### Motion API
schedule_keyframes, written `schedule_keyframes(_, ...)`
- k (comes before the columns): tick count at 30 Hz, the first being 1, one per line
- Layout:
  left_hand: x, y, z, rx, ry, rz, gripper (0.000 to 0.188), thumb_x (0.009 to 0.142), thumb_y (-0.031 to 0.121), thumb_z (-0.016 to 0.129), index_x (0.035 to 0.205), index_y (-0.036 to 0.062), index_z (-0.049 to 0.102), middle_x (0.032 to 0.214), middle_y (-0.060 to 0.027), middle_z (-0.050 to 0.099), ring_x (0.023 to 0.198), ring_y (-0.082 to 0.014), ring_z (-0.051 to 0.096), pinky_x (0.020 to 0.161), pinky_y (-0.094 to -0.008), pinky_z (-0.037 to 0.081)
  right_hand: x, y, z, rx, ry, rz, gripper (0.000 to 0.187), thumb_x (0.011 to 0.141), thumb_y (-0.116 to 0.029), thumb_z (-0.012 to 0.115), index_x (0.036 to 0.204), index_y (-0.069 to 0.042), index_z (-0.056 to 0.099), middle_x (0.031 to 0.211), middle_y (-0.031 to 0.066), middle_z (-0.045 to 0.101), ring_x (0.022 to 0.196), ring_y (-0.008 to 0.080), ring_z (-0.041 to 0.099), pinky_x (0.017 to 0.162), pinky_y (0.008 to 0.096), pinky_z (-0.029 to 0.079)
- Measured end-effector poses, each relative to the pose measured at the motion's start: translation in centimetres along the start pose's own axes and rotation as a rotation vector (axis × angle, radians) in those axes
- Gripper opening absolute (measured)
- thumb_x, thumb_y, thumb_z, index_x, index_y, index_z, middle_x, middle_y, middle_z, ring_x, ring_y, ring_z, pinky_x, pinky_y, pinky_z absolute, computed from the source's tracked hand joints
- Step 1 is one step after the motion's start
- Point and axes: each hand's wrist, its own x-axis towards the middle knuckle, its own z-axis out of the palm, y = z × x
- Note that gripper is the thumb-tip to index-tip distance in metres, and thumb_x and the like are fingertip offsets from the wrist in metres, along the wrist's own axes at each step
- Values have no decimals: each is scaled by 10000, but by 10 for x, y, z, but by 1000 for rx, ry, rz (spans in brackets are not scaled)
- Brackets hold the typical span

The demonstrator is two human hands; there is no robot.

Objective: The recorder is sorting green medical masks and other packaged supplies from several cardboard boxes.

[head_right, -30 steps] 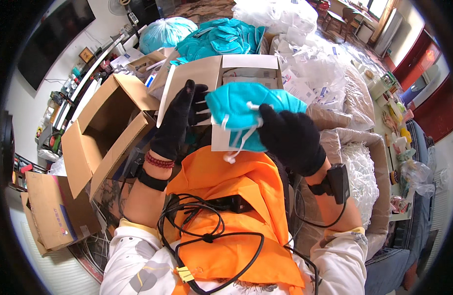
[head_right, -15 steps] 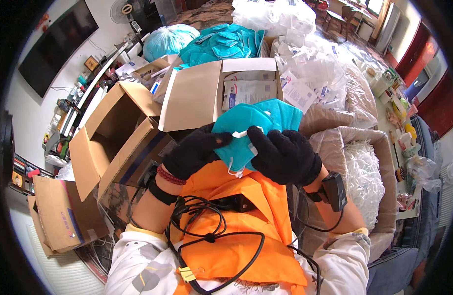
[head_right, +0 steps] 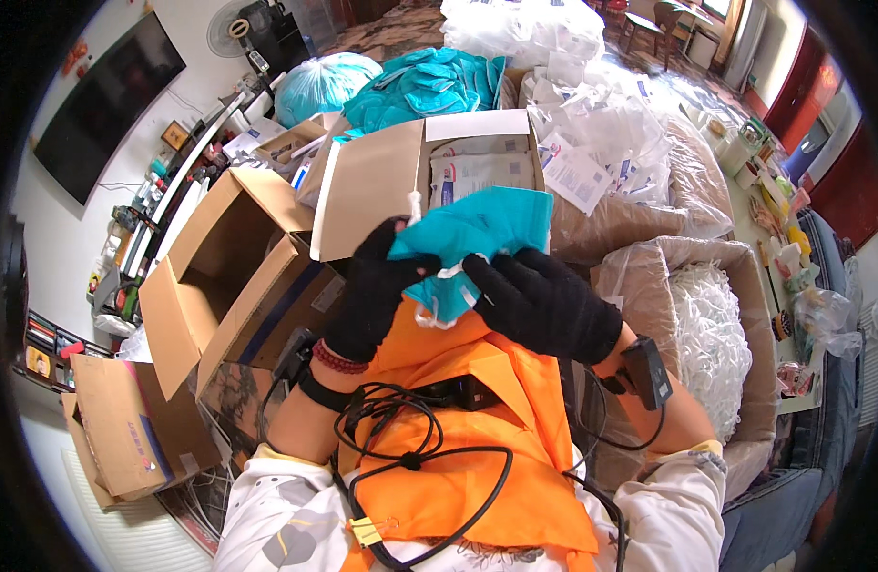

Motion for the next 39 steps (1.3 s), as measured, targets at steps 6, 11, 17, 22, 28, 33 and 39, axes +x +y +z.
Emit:
schedule_keyframes(6,-2,30,-7,376,60,155,335,753,-7,729,1056,19,589,940,-45,627,858,-109,588,731,-276,509,-8,-3,-43,138,29,424,416,714,-216,762,1081,-58,646,1179,135,596,981,326,606,894,418,469)
schedule_keyframes(11,-2,31,6,624,-44,363,321,729,9,762,1004,26,597,880,-24,609,850,-97,572,716,-260,486,3,14,-22,806,141,856,301,774,-91,747,1053,-37,648,973,96,647,879,243,622,801,327,491)
schedule_keyframes(17,-1,31,-12,494,46,222,253,745,-20,729,959,34,604,891,-15,627,795,-91,579,707,-257,485,-35,32,-6,338,338,1093,173,889,-149,663,1021,-44,628,907,68,654,824,164,616,755,301,488)
schedule_keyframes(22,2,34,-18,185,46,83,239,760,-41,703,977,24,625,880,-15,625,781,-86,594,696,-254,516,-16,42,-20,233,624,999,235,861,-16,585,1080,-72,647,961,83,638,900,187,627,787,301,480)
schedule_keyframes(28,-1,26,-18,132,-77,20,240,755,-19,747,960,15,627,945,-33,619,818,-105,595,724,-266,512,4,34,-7,505,350,727,267,766,3,626,1015,-78,679,974,120,602,921,272,611,811,323,473)
schedule_keyframes(33,-2,32,-14,186,-106,22,232,758,-10,751,949,12,621,976,-43,607,849,-114,586,747,-276,504,27,14,-4,668,205,692,262,762,-90,736,999,-45,633,962,152,580,919,323,592,811,370,483)
schedule_keyframes(39,-5,40,-5,491,-168,301,291,778,-63,706,1030,28,593,987,-23,594,858,-69,557,704,-242,498,30,9,2,721,7,647,278,746,-122,754,968,-32,612,927,139,565,847,353,600,731,381,493)
